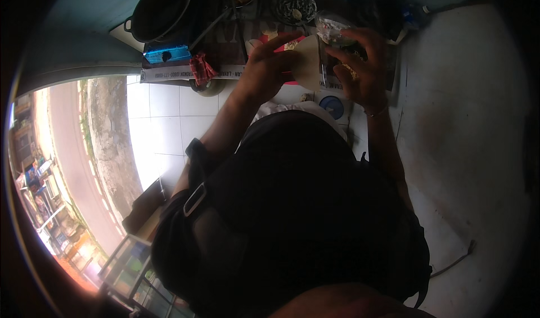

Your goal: The person assembles tacos by placing shredded cabbage and a yellow filling onto tortillas, then folding them. The person uses a spoon to scoop the filling and handles the tortillas and fillings by hand.

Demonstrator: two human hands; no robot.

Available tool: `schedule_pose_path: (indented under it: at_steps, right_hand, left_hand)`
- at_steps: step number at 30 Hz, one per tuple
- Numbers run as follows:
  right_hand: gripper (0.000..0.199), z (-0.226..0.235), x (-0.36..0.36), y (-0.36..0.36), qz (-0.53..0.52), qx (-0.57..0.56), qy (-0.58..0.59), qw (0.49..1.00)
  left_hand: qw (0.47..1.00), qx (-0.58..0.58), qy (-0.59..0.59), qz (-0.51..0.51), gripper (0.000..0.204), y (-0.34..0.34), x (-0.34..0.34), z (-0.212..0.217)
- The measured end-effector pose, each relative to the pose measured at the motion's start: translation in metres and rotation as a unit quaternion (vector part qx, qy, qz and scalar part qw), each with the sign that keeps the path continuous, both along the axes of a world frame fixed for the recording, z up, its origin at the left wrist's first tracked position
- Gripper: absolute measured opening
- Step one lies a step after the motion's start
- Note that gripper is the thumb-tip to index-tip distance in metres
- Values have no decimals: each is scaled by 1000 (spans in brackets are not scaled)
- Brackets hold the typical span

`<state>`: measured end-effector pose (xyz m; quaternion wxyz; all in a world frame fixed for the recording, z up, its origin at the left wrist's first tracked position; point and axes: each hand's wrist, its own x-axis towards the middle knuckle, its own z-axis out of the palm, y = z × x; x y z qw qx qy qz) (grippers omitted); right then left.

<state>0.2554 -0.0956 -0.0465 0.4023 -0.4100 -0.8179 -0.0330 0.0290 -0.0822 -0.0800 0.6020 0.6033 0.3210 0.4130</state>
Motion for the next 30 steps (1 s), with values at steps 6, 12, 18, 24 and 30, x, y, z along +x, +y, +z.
schedule_pose_path:
  at_steps: [6,12,18,24,30]
  right_hand:
    - [9,-12,-23,-5,58,-139,180,972]
    - [9,-20,-23,-14,-2,-156,109,982]
    - [7,-35,-4,-25,-5,-193,167,967]
    - [11,-49,20,-34,-41,-210,236,948]
    - [17,-49,60,-45,-54,-191,219,955]
  left_hand:
    - [998,-67,11,6,42,-4,11,-10]
    - [964,-242,-112,-17,43,-7,23,-20]
    - [998,11,54,-42,32,-3,43,-53]
    - [961,202,182,-60,40,1,70,-62]
    - [993,-29,15,-112,39,-6,114,-50]
